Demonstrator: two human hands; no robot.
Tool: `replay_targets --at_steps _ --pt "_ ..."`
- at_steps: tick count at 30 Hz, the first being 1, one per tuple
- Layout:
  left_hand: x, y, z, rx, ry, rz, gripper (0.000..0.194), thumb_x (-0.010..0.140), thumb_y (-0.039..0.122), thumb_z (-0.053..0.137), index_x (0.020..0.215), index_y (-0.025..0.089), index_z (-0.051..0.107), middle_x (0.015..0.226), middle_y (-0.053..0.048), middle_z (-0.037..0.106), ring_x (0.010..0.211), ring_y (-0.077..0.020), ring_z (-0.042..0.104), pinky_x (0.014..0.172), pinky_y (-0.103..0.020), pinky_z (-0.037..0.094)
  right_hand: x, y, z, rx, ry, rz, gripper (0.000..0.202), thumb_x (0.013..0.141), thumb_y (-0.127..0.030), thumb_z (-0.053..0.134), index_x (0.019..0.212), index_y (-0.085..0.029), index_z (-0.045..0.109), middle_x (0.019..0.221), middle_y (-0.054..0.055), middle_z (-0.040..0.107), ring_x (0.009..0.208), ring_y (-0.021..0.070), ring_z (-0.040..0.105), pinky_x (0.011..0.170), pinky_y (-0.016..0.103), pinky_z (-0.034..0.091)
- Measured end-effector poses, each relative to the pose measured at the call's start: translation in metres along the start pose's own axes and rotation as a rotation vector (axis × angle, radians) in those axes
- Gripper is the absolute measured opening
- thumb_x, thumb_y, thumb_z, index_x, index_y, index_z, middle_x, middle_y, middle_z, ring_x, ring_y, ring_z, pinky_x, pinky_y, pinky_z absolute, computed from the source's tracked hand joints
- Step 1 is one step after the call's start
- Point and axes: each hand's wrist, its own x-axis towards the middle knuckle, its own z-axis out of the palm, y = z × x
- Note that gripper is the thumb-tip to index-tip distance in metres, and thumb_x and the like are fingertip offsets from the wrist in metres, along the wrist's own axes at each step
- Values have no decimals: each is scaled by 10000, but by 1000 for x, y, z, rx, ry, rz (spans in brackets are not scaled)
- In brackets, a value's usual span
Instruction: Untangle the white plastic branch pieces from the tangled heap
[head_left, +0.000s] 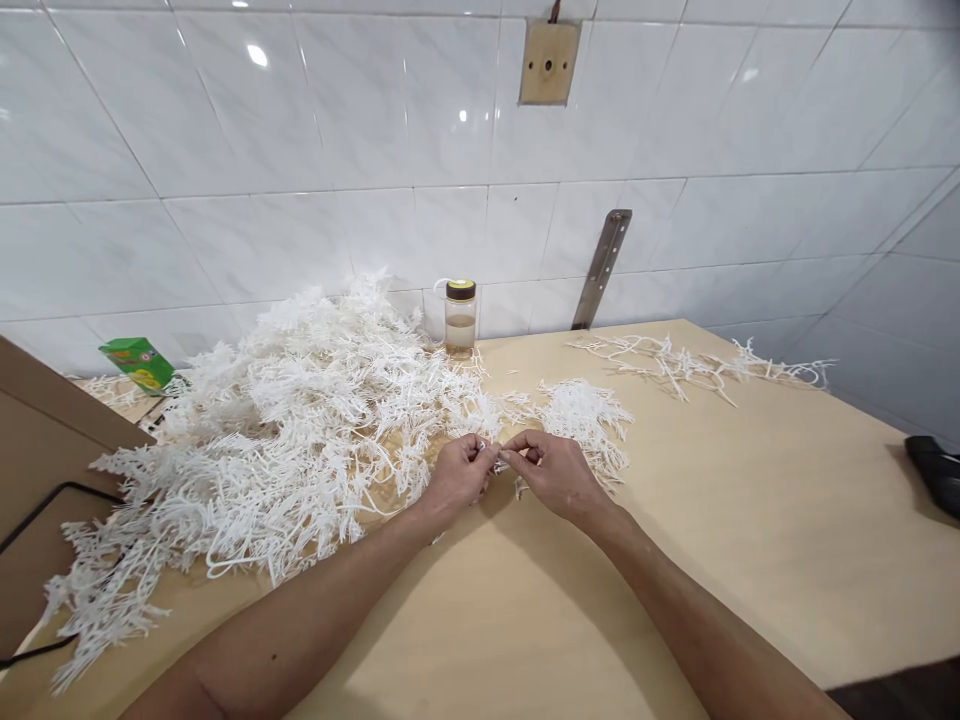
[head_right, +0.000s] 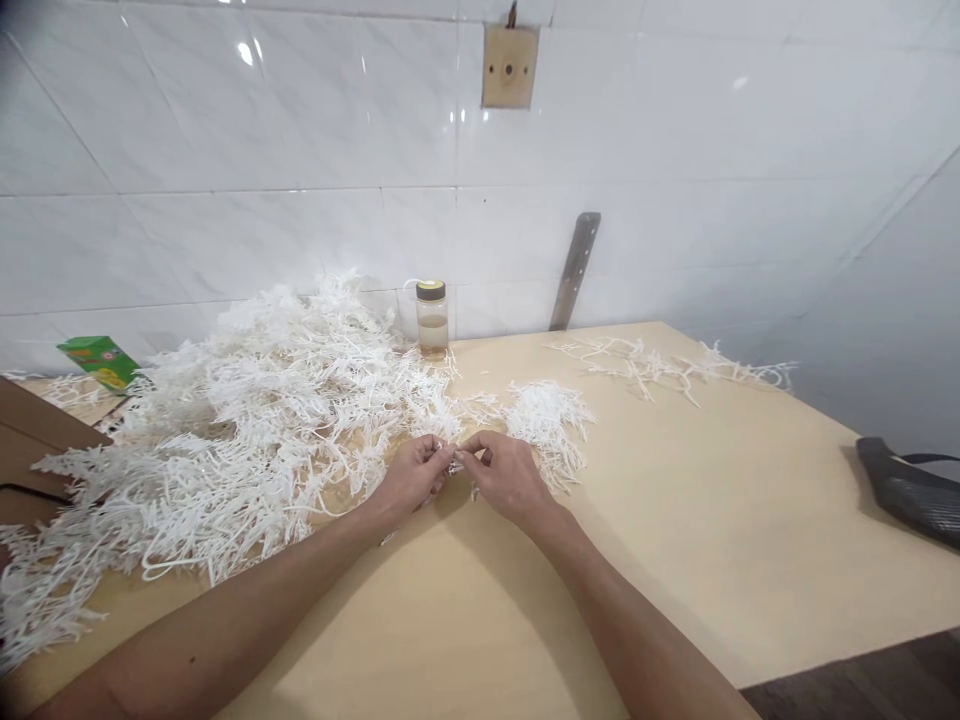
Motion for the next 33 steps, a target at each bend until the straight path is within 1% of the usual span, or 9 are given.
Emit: replay_targets --at_steps 4,8,12,16,19,22,27,33 --pt "1 -3 1 56 20 -2 320 827 474 592 702 201 482 399 81 427 296 -67 335 332 -190 242 -2 2 2 -39 26 -37 234 853 -420 581 856 -228 713 628 -3 672 535 155 595 566 276 445" --pt "2 -7 0 63 14 22 329 828 486 591 705 200 483 421 76 433 323 -73 368 343 -189 256 -2 5 5 -73 18 -42 252 861 -427 558 861 -219 700 563 -13 630 503 158 577 567 285 443" --pt "3 -8 0 65 12 -1 314 831 469 592 714 200 479 415 79 432 325 -73 362 349 -189 264 -2 5 7 -81 -1 -71 226 864 -380 537 844 -211 684 595 -8 649 511 153 584 557 278 435" --pt "3 -5 -1 36 -6 -24 289 847 437 573 714 198 477 402 84 423 311 -63 332 342 -183 252 -1 4 7 -73 8 -113 186 859 -321 523 823 -205 664 636 -5 666 529 143 592 574 271 445" --pt "2 -3 -1 15 -24 -31 305 856 447 559 706 196 472 404 82 428 300 -58 329 337 -182 243 -1 3 7 -48 16 -120 171 862 -299 509 810 -208 644 641 -8 661 522 137 579 556 266 445" --pt "2 -3 -1 23 -27 -15 311 841 462 583 720 194 481 407 86 433 291 -55 333 337 -181 236 -3 4 7 -17 7 -123 172 872 -305 507 831 -212 645 634 -9 654 516 139 572 548 270 453" --pt "1 -3 -2 57 -19 11 294 830 441 602 730 198 471 409 89 440 288 -57 340 338 -183 243 -4 8 5 10 -35 -111 184 885 -329 514 868 -214 656 633 -9 644 515 140 580 544 270 463" --pt "3 -4 -2 90 -12 22 289 833 442 586 724 201 470 404 87 436 294 -63 341 345 -187 245 -4 5 7 -22 -4 -167 143 876 -269 509 820 -207 624 647 -9 635 521 123 539 521 242 420"
